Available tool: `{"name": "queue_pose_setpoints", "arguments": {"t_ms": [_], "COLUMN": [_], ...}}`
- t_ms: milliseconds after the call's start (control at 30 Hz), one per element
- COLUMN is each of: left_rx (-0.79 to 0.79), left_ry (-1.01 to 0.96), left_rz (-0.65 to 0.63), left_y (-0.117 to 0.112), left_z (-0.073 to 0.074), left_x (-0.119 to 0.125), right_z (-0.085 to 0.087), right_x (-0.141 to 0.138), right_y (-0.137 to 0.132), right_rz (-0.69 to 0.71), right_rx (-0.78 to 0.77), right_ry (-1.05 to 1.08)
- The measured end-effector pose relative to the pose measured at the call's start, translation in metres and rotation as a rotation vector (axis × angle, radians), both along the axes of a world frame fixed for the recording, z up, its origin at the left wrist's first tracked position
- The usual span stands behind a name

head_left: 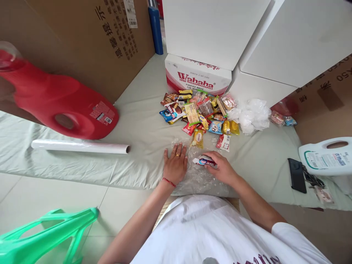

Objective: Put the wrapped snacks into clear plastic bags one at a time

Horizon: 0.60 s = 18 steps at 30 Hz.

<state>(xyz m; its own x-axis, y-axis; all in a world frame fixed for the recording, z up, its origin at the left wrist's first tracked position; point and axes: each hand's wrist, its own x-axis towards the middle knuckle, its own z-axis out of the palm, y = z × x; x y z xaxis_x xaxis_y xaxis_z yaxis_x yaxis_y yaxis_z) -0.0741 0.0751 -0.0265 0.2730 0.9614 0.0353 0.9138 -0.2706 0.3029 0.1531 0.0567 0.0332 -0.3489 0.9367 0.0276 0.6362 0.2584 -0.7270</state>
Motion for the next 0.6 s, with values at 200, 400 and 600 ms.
{"name": "queue_pose_setpoints", "arguments": {"t_ms": [200, 400, 600], "left_rx": [-0.027, -0.031, -0.075], "left_ry": [-0.027, -0.017, -0.039], "left_rz": [0.033, 0.037, 0.053], "left_y": [0.002, 0.002, 0.004], "left_z": [0.001, 0.001, 0.008], "left_x": [-0.002, -0.001, -0.003], "right_z": [-0.021, -0.033, -0.042], "right_x": [-0.021, -0.002, -0.005], "right_y": [-0.028, -0.022, -0.029], "right_rz": [0.261, 0.159, 0.082], "right_rx": [0.303, 0.252, 0.214], "right_ry": [-0.245, -0.304, -0.36]}}
